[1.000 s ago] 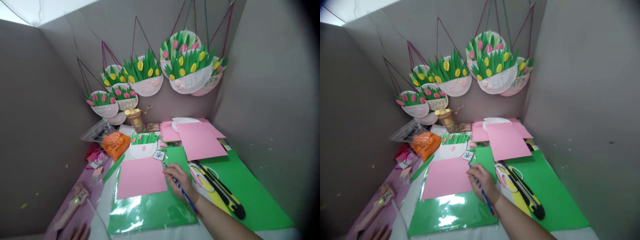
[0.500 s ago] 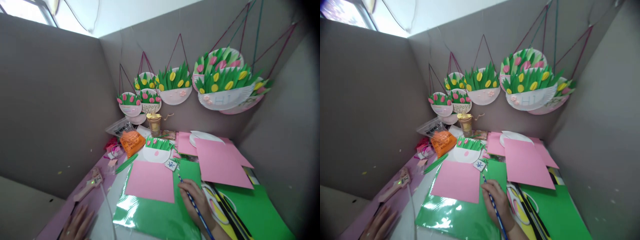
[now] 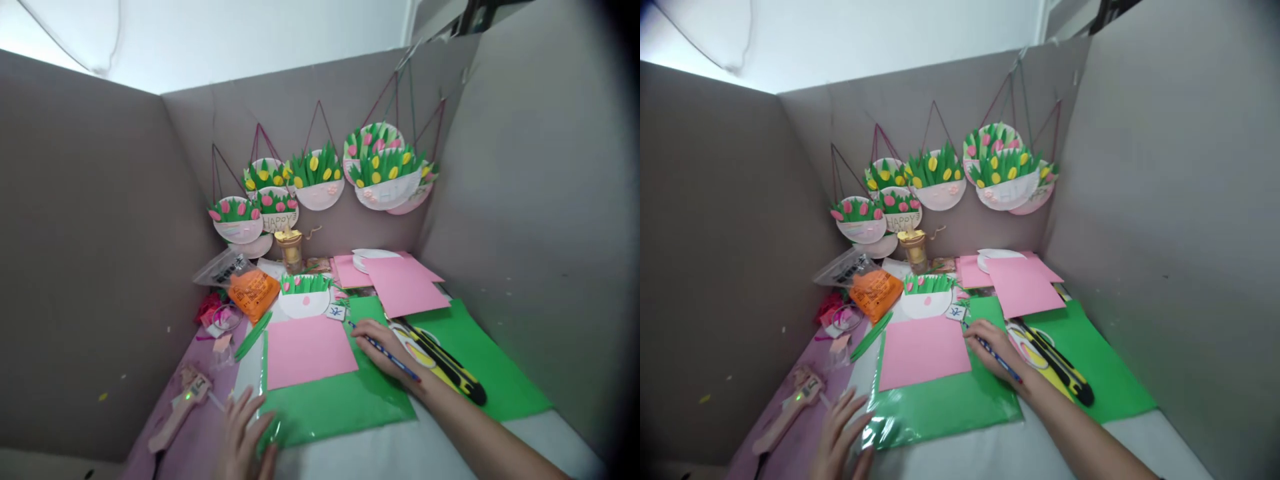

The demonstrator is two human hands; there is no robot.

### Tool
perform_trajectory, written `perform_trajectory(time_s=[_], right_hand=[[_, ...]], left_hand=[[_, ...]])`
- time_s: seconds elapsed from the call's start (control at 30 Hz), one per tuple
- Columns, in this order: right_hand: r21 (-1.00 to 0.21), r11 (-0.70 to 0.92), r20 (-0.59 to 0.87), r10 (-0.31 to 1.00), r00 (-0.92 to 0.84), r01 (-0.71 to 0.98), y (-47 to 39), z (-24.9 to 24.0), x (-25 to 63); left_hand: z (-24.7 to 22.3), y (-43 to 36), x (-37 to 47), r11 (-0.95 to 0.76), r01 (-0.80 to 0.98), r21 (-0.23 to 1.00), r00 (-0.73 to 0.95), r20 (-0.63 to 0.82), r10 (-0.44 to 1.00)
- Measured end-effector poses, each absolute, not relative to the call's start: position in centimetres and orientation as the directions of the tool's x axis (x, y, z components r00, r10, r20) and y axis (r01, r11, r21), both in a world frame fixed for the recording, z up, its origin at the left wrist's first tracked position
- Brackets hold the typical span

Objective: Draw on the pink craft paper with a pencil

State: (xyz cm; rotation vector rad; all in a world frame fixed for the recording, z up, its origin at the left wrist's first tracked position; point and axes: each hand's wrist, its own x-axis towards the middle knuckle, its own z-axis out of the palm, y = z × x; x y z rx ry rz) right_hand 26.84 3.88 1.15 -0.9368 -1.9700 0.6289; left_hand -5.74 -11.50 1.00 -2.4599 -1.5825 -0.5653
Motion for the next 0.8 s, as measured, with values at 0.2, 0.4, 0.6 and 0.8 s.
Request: perform_trajectory(time_s=[0.2,0.4,0.6,0.8], right_hand=[[-0.902,0.284,0.206,0.945,-0.254,0.326,5.5,1.7,25.4],[-0.989,0.131,0.120,0.982,-0.142,0.066,7.5,-1.6,23.2],[-0.989,0.133,0.129,0.990,-0.058,0.065,7.8,-3.3,23.1],[-0.802,0.308,0.346,0.938,-0.021,0.511,7.2,-2.7,23.0]], left_hand=[[5.9,-2.4,2.9,-0.728,0.664,0.170,0.720,0.115,0.684],[3.1,1.1,5.1,-0.789,0.608,0.087,0.791,0.016,0.612],[1.0,1.6,4.6,-0.792,0.601,0.109,0.797,-0.012,0.603],[0.9,1.3,4.5,-0.774,0.622,0.122,0.782,-0.043,0.622]])
